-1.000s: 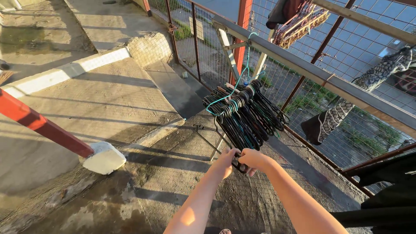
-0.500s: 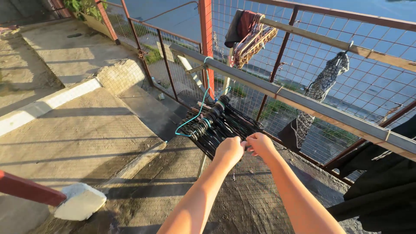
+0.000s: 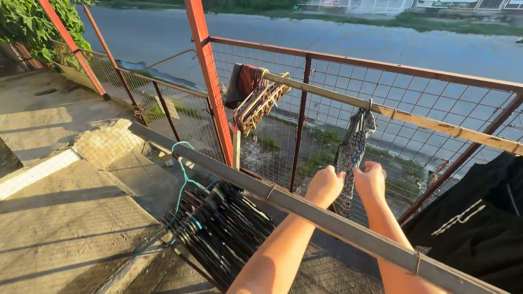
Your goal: The person is putting clothes onto hangers and hanging them on a drying rack outdoors.
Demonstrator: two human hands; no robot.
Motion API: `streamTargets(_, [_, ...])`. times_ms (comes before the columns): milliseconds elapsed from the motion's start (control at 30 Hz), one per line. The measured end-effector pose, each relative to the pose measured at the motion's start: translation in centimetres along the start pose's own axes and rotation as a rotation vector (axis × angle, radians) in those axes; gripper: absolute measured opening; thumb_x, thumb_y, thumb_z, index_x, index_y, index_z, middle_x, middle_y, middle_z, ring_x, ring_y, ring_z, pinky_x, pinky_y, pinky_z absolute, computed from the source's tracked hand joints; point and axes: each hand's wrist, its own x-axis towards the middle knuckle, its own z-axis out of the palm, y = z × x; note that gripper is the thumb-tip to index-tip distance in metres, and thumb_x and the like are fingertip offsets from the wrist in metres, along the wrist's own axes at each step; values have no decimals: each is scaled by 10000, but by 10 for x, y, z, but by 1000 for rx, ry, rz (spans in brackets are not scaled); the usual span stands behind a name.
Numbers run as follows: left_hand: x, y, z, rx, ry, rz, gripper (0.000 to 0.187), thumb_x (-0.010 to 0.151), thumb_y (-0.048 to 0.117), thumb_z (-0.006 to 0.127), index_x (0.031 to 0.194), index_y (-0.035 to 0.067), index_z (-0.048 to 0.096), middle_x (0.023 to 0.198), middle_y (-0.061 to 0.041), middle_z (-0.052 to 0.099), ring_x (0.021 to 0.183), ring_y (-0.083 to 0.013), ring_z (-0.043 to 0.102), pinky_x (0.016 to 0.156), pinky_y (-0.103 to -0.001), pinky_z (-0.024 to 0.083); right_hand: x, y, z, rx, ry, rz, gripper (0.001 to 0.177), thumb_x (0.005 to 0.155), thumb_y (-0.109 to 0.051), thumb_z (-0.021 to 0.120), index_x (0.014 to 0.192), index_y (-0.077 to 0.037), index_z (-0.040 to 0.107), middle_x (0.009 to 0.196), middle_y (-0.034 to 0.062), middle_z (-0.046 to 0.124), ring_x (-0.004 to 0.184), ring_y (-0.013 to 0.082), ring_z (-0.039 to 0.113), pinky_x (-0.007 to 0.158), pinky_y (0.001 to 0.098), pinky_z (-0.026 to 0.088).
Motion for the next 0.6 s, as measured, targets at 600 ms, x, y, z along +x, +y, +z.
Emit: streamTargets(600, [75, -45, -5, -157, -283, 13, 622, 943, 160, 584, 1501, 3, 358, 1112, -291, 701, 1027, -440, 702, 822, -495, 547, 14, -89, 61, -142, -264, -74, 339, 893, -273, 649, 1054, 25, 639, 1059, 279, 700, 993, 473, 660, 831, 500, 529])
